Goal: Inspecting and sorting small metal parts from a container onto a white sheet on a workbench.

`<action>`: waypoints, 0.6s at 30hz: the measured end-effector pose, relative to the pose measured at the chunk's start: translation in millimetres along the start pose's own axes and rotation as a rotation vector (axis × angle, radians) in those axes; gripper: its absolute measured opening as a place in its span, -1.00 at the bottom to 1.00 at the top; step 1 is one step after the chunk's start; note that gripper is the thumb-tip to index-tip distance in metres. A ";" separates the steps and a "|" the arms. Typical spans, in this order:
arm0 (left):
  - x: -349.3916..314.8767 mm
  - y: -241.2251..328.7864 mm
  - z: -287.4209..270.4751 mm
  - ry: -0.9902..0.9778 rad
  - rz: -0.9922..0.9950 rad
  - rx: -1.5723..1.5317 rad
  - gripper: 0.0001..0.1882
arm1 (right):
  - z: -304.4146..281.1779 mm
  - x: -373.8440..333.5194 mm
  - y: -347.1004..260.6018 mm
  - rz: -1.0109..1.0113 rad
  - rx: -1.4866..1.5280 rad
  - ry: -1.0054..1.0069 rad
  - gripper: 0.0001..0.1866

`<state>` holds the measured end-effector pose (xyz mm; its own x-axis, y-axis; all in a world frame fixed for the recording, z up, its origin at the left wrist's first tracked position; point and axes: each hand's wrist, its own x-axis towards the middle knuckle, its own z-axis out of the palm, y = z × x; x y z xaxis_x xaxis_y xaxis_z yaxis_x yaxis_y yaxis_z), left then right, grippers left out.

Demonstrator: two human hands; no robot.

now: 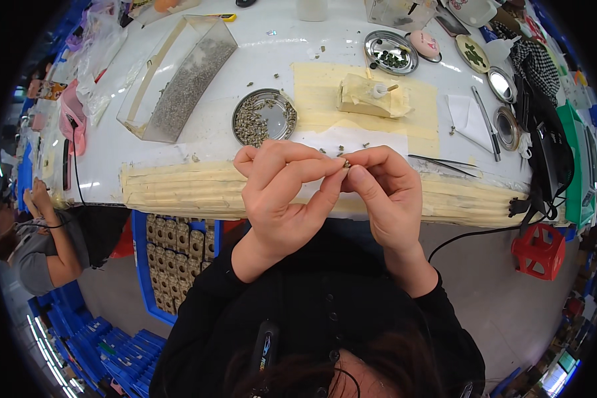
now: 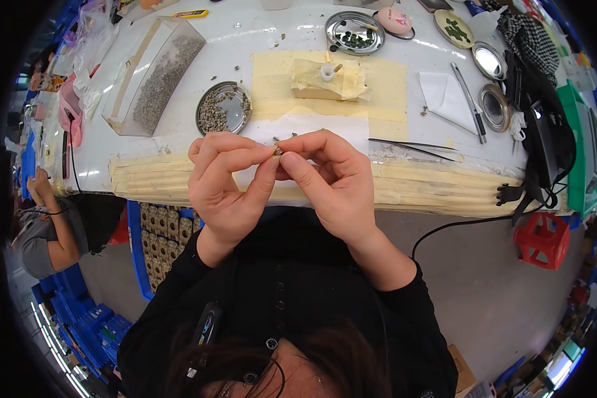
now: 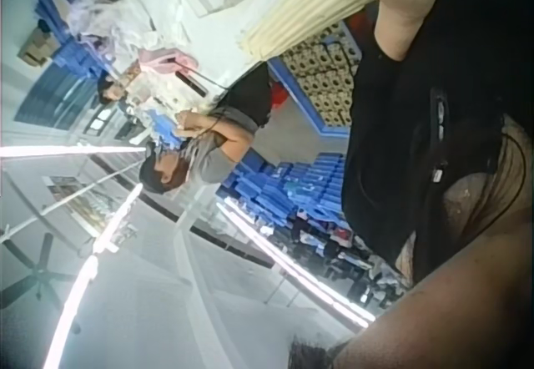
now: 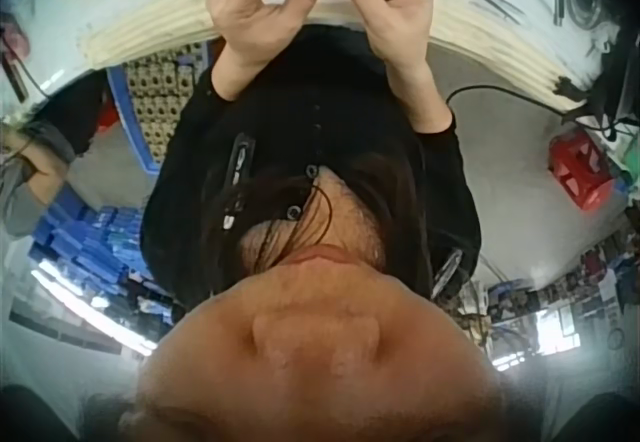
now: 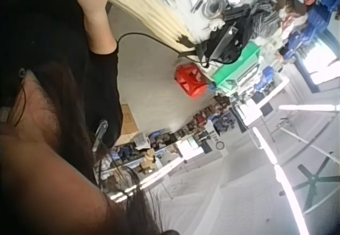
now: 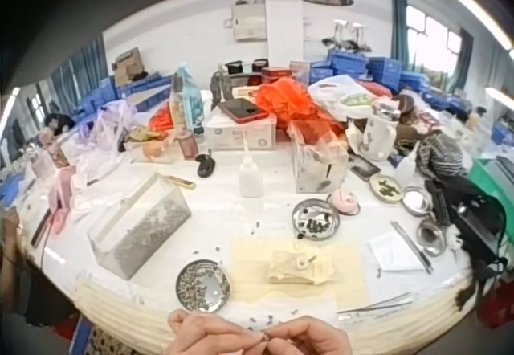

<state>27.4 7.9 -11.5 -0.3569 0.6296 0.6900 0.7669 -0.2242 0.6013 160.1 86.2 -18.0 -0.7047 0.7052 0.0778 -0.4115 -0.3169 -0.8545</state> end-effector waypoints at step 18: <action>-4.0 -0.6 -0.8 -0.007 -0.008 -0.013 -0.81 | -0.2 -1.0 2.1 -0.031 -0.009 0.010 -0.87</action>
<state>28.0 4.9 -14.3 -0.3590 0.6365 0.6826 0.7572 -0.2289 0.6117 160.1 85.0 -19.9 -0.6859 0.7209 0.0991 -0.4276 -0.2891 -0.8565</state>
